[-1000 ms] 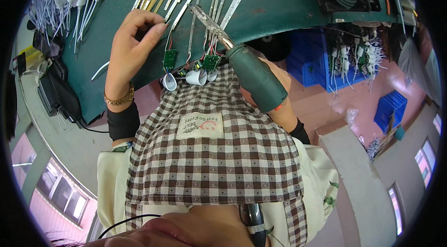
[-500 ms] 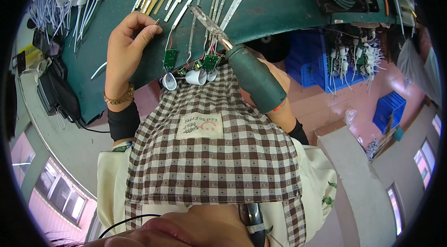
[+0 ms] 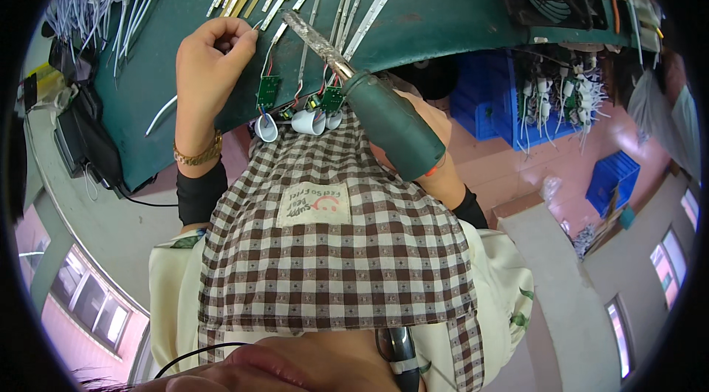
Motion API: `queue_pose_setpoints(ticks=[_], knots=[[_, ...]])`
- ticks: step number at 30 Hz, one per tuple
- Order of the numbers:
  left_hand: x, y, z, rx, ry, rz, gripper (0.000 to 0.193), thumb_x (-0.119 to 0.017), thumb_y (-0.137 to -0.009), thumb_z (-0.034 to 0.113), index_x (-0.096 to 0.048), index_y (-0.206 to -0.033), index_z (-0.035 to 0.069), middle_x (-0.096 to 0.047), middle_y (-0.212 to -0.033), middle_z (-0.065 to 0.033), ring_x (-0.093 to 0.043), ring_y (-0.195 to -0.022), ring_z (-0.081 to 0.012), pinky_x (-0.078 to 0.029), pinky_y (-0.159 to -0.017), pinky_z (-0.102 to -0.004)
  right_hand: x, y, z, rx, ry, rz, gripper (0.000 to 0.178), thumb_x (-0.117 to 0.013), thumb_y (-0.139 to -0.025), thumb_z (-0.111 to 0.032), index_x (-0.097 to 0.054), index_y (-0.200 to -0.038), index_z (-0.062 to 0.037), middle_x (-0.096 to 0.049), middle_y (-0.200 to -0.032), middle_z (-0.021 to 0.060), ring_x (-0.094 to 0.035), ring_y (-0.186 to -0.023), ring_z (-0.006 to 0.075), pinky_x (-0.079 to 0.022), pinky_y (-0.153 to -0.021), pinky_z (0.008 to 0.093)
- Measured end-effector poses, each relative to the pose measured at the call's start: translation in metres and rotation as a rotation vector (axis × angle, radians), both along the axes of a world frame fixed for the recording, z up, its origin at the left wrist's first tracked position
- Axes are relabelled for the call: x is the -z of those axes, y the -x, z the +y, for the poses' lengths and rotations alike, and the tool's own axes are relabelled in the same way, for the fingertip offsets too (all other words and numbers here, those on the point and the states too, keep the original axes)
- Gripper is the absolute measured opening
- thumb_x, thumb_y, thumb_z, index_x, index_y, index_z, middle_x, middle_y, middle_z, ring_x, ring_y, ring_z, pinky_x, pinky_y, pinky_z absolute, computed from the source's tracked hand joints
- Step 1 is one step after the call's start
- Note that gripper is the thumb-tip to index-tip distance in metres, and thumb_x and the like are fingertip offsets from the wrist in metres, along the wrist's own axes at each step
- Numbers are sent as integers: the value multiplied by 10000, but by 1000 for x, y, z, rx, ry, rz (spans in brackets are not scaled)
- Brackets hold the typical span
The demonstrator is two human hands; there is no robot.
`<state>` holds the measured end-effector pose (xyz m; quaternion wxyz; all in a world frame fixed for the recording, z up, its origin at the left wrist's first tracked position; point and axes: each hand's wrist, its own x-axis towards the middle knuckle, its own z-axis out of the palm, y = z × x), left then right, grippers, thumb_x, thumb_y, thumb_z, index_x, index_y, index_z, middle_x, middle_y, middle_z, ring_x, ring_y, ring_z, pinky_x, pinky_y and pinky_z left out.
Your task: The person solders wires to LED strips using a soldering iron and applies glue to the strips using a hot glue gun.
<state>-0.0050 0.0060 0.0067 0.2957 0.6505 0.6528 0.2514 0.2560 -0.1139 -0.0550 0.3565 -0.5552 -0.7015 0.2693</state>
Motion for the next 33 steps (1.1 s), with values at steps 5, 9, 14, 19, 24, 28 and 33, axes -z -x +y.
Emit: queue_pose_setpoints(ticks=[5,9,14,19,24,28,33], knots=[[-5,-7,6,-34,68,29,122,-654,-707,152,-678,-707,32,-607,-606,-49,-573,-549,-154,-462,-574,-296,3,0,-4,-62,122,182,208,-674,-807,-4,-648,-1008,-48,-668,-864,43,-650,-734,132,-529,-669,262],[0,-4,3,-2,4,82,112,-658,-698,154,-675,-695,43,-609,-602,-48,-581,-546,-170,-470,-576,-300,-10,5,2,-153,230,341,197,-626,-870,-10,-613,-1066,-16,-646,-889,50,-624,-752,115,-519,-689,261],[-2,-4,0,9,18,54,107,-674,-749,105,-665,-749,-1,-533,-619,33,-456,-573,-41,-378,-533,-211,-22,12,3,-148,229,347,235,-640,-869,-13,-605,-1101,-12,-653,-898,51,-629,-767,114,-520,-697,266],[1,-1,4,32,25,52,101,-672,-744,99,-663,-750,-2,-530,-616,33,-452,-570,-44,-376,-527,-217,-36,16,16,-89,137,224,308,-724,-635,-13,-670,-938,-6,-666,-921,117,-655,-697,254,-531,-610,290],[1,0,4,55,1,80,108,-673,-732,106,-660,-745,0,-535,-610,18,-459,-558,-56,-382,-527,-226,-44,12,23,-194,78,144,259,-719,-693,-14,-674,-948,-4,-673,-888,109,-658,-702,221,-519,-632,286],[2,-2,5,28,-21,104,132,-654,-684,192,-667,-666,62,-625,-642,-56,-603,-599,-241,-452,-613,-361,-39,8,17,-144,-4,105,260,-679,-783,24,-641,-1039,12,-666,-894,108,-647,-720,163,-512,-670,268],[1,-1,2,5,-5,115,134,-660,-683,201,-675,-666,68,-638,-648,-52,-610,-616,-247,-434,-640,-378,-27,-9,0,-129,209,-48,342,-620,-849,34,-553,-1182,4,-649,-964,120,-614,-723,126,-520,-666,262]])
